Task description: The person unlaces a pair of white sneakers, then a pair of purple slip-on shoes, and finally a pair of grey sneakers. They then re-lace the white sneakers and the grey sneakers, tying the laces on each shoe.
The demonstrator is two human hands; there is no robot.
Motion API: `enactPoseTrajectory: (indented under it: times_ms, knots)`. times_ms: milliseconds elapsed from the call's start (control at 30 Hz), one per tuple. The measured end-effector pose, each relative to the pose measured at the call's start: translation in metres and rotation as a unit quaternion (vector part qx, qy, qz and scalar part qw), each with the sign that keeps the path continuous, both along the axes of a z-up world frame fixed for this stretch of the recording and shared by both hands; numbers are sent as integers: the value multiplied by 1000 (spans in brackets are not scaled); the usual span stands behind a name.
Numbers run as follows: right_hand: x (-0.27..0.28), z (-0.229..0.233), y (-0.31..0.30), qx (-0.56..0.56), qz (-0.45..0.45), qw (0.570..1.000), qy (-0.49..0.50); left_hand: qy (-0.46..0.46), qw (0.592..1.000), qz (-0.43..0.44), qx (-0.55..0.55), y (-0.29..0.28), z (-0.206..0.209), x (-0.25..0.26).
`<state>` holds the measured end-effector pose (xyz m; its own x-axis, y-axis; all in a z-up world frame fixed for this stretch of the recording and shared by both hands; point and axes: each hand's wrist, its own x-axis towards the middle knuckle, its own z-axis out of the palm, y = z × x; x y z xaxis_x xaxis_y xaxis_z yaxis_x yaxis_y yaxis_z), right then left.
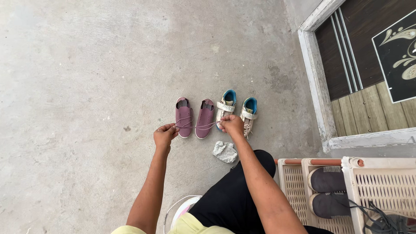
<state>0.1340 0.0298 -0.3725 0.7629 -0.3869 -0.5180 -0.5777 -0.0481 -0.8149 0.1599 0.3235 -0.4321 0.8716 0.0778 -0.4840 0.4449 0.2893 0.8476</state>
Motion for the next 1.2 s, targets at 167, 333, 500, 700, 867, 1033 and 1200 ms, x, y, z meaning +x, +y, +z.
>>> enactPoseTrajectory:
  times_ms: [167, 333, 500, 700, 867, 1033, 1200]
  knots:
    - [29, -10, -2, 35, -13, 999, -34, 10, 1000, -6, -19, -29, 5, 20]
    - [20, -25, -17, -260, 27, 961, -87, 12, 987, -18, 160, -37, -9, 28]
    - [2, -6, -24, -74, -38, 996, -25, 87, 995, 6, 38, -25, -41, -13]
    - [-13, 54, 27, -290, 210, 918, -171, 162, 972, -45, -164, -47, -30, -50]
    - [-35, 64, 63, -360, 314, 850, -223, 57, 922, -130, -361, -91, 51, -18]
    - [-33, 40, 19, 93, -11, 995, -26, -281, 941, -181, -48, -133, 136, -25]
    - [-70, 50, -14, 189, -21, 967, -172, -320, 877, -320, 164, -160, 154, -53]
